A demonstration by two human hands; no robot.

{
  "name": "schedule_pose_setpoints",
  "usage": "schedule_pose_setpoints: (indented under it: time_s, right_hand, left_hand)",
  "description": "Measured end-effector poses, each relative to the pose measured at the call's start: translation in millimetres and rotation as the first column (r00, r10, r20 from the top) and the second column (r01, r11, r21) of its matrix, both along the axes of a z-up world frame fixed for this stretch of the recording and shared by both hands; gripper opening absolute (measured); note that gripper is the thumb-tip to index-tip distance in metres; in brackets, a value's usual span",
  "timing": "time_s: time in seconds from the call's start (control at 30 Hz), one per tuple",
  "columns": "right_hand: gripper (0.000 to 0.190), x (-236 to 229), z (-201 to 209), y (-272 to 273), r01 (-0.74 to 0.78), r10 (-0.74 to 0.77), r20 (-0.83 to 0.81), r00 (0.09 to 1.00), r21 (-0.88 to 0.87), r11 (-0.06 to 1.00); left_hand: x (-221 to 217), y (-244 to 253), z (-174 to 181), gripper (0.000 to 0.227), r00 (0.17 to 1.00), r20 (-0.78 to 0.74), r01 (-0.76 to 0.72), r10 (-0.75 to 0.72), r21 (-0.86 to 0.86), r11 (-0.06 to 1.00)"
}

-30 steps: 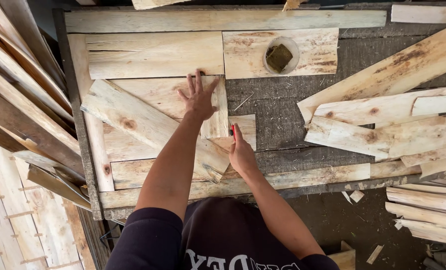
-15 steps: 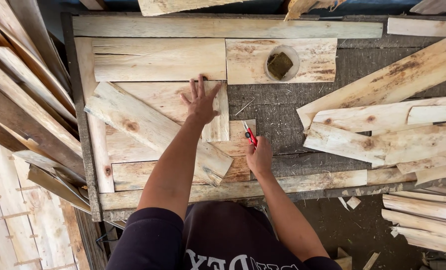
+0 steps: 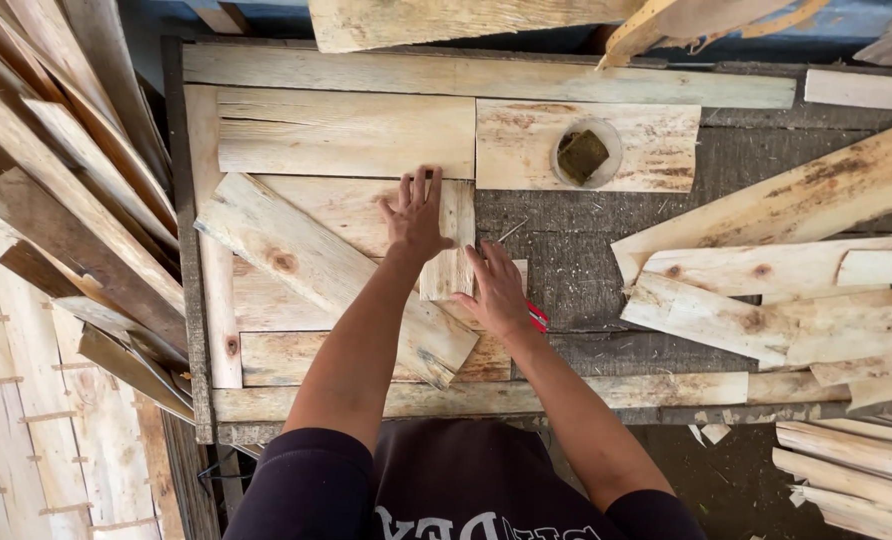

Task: Cutting and scoring pieces of wood bark using a utility knife on a workbench.

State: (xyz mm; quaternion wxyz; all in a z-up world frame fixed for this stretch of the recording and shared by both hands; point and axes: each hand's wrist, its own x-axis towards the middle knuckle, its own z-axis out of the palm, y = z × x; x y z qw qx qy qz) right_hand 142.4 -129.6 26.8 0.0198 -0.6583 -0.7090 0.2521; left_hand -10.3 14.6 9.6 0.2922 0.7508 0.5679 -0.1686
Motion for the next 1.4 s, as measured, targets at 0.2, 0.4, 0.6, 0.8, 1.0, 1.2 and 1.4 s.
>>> schedule_pose_setpoints:
  time_s: [0.2,0.4,0.6,0.8,1.0,1.2,1.4]
  right_hand:
    - [0.072,8,-13,78,0.02,-0.019,-0.007,1.0,0.183,0.983]
    - [0.067,9,-34,177,0.0,-0.005,0.029,1.0,0.177,0.984]
    - [0.068,5,-52,198,-0.041,0.036,0.146,0.989,0.035,0.999]
    - [0.07,11,-49,200,-0.051,0.051,0.172,0.984,-0.002,0.999]
    - [0.075,26,-52,197,-0.096,0.093,0.086,0.992,0.028,0.995]
    - [0.078,24,-47,195,-0.082,0.08,0.067,0.995,0.029,0.996]
    - [0.095,35,-45,199,-0.145,0.146,0.031,0.989,-0.029,0.989]
  left_hand:
    - [-4,3,-13,0.154,0.999,0.031,-0.011,0.011,-0.011,1.0]
    - [-10,4,-2,0.15,0.999,0.04,0.003,-0.005,0.042,0.999]
    - [-21,10,2,0.144,0.995,0.095,-0.033,0.028,0.046,0.998]
    - [-25,10,-12,0.14,0.974,0.213,-0.081,0.074,0.025,0.996]
    - [-34,4,-30,0.115,0.912,0.39,-0.148,0.125,0.031,0.988]
    - [-32,3,-31,0.107,0.921,0.369,-0.155,0.127,0.048,0.987]
    - [-32,0,-34,0.105,0.92,0.367,-0.169,0.136,0.057,0.984]
